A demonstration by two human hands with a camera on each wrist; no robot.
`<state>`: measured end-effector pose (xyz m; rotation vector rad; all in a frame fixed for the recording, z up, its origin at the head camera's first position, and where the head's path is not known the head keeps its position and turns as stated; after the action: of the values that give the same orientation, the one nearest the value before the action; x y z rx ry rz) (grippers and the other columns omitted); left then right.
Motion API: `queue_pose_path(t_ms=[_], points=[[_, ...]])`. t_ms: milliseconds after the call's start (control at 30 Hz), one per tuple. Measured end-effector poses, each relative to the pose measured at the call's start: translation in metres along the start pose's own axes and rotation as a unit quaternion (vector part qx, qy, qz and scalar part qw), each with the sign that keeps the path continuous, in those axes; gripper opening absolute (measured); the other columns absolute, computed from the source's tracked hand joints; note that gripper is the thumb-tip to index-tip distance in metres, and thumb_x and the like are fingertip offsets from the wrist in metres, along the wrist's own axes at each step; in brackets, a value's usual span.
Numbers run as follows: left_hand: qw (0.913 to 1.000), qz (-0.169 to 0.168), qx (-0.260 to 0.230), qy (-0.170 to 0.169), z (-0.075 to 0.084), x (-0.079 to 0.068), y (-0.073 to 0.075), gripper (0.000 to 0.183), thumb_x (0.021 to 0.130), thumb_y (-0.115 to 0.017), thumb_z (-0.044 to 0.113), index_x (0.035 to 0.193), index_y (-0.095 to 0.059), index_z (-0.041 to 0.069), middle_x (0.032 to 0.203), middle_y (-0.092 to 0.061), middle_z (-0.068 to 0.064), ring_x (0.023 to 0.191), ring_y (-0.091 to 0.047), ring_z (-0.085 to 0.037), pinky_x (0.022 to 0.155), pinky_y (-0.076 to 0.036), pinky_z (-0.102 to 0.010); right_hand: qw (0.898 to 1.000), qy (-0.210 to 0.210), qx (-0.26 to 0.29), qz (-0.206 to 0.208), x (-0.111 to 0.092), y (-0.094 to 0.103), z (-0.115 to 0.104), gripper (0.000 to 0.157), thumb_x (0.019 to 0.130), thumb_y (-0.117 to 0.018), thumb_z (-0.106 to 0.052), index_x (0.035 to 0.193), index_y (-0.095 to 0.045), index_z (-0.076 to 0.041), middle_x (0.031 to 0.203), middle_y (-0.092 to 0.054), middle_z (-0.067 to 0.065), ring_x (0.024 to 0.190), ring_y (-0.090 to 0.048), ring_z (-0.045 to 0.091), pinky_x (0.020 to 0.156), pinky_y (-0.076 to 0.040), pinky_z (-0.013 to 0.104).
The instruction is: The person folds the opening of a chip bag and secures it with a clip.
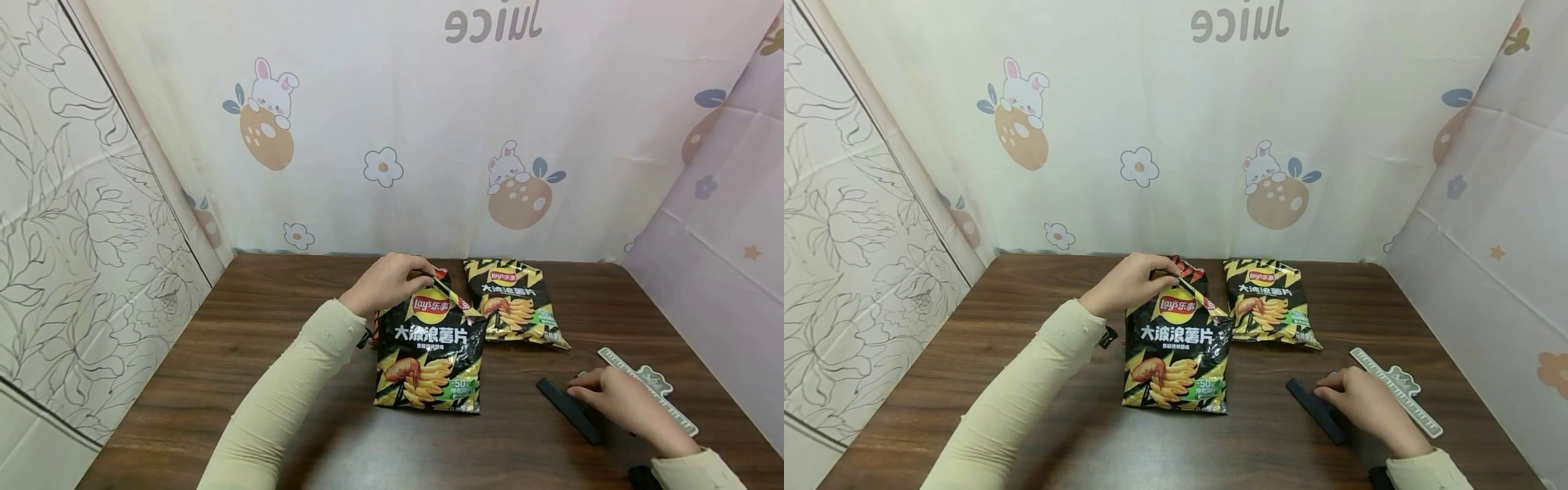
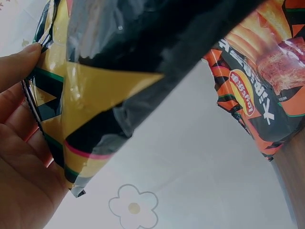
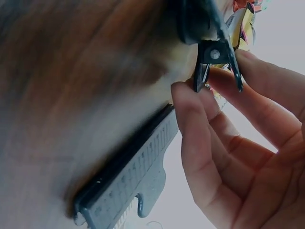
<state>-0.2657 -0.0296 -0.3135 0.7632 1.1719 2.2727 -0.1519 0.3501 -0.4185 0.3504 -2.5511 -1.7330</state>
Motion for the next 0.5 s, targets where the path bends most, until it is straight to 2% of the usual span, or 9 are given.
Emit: queue_pose_path(t_ms=[200, 433, 500], points=[[1.0, 0.0, -0.004, -0.003, 0.0006, -0.0003, -0.0002, 0.023, 0.099, -0.059, 0.024, 0.114, -0.072, 0.012, 0.105, -0.074, 0.001, 0.067, -0.058, -0.009, 0.072, -0.048, -0.028, 1.0, -0.02, 0.013, 0.004, -0.0009, 0.0008, -0.0021, 0.021, 0.092, -0.067, -0.024, 0.101, -0.077, -0.008, 0.093, -0.073, 0.005, 0.064, -0.059, 0.003, 0.055, -0.045, 0.025], [1.0, 0.0, -0.001, -0.003, 0.0018, 0.0, 0.0006, 0.023, 0.099, -0.06, 0.024, 0.115, -0.072, 0.012, 0.107, -0.074, 0.0, 0.068, -0.057, -0.006, 0.072, -0.048, -0.027, 0.998, -0.04, 0.056, 0.002, -0.0013, 0.0041, -0.0081, 0.035, 0.095, -0.063, -0.028, 0.115, -0.072, -0.001, 0.087, -0.069, 0.001, 0.056, -0.054, 0.008, 0.051, -0.041, 0.027], [1.0, 0.001, -0.001, -0.002, 0.0022, -0.0003, 0.0007, 0.023, 0.099, -0.06, 0.024, 0.114, -0.072, 0.012, 0.107, -0.074, 0.0, 0.067, -0.056, -0.007, 0.072, -0.048, -0.027, 0.997, -0.043, 0.069, 0.001, -0.0014, 0.0057, -0.0102, 0.037, 0.096, -0.062, -0.028, 0.117, -0.07, 0.001, 0.089, -0.07, 0.003, 0.058, -0.057, 0.01, 0.051, -0.042, 0.027]])
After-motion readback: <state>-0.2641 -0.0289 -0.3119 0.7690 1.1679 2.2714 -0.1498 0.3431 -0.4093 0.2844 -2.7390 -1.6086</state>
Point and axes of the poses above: each hand's wrist, its own x-axis towards the middle knuckle, its own y-axis out of the back of the hand, z = x × y, the point moved 1 cm from there along x, towards the middle knuckle
